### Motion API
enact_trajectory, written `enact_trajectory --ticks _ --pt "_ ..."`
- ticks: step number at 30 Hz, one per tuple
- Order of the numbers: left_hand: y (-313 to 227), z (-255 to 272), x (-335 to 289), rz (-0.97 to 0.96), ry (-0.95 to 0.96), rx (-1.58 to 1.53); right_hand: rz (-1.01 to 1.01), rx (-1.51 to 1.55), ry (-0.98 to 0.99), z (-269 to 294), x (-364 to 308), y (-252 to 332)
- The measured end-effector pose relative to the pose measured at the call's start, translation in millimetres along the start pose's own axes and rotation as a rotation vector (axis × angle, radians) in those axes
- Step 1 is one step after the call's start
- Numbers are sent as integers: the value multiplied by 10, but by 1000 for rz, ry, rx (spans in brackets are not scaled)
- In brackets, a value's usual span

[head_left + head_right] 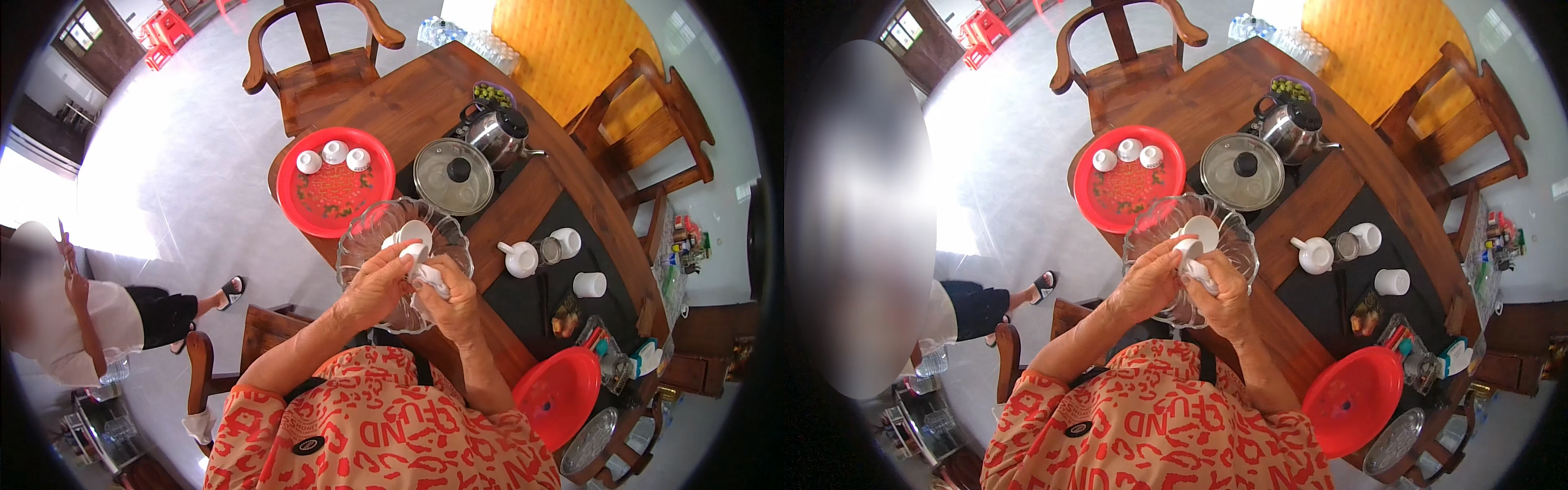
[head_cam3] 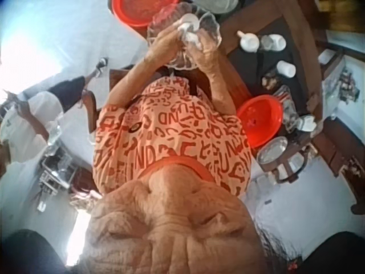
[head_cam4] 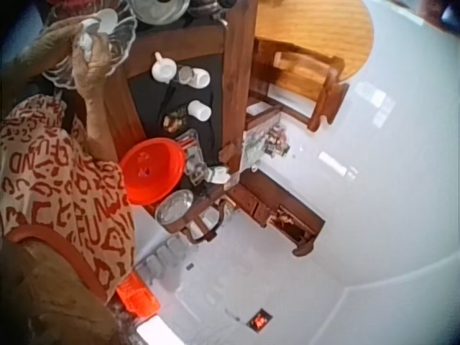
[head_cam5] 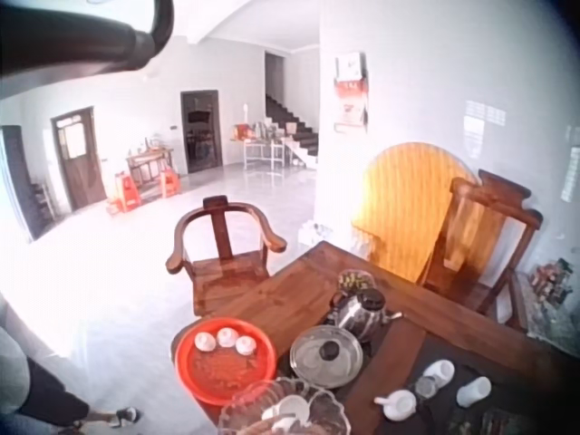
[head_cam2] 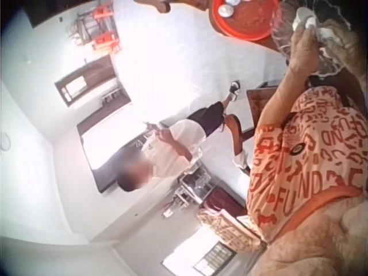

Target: The person wipes small white cups with a white cloth, handling them one at a time from a glass bowl and placing them onto a red tray. The person repeats this process for multiple cups throughout the clip.

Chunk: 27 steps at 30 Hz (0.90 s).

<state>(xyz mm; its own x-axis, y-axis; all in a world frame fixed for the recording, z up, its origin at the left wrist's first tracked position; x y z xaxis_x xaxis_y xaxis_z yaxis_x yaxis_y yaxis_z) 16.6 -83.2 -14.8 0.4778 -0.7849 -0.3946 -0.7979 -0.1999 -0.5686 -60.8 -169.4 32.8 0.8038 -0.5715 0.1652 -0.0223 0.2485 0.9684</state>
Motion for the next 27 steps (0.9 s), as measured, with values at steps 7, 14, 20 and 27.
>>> enact_trajectory --ticks 7,14,20,27 --pt "62 2 49 29 -14 89 129 -62 -115 111 73 35" --pt "54 -155 60 -96 -47 495 245 -410 -219 165 -10 46" --pt "-33 -137 37 -106 -60 410 -28 101 36 254 -2 -57" --pt "54 -151 -37 -77 -16 364 126 22 -228 414 22 287"
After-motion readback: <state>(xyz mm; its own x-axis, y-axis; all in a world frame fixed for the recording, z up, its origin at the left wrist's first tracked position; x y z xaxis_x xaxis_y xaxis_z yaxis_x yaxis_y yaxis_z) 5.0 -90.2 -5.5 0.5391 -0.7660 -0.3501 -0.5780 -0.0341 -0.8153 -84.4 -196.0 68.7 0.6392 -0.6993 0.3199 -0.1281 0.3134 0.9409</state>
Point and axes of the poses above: each hand's wrist, its own x-axis towards the middle knuckle, its own z-axis out of the back of the hand, y = z × x, the point moved 6 cm from there along x, towards the middle knuckle, and after that the axes turned 10 degrees about -y, right-handed, at the moved point
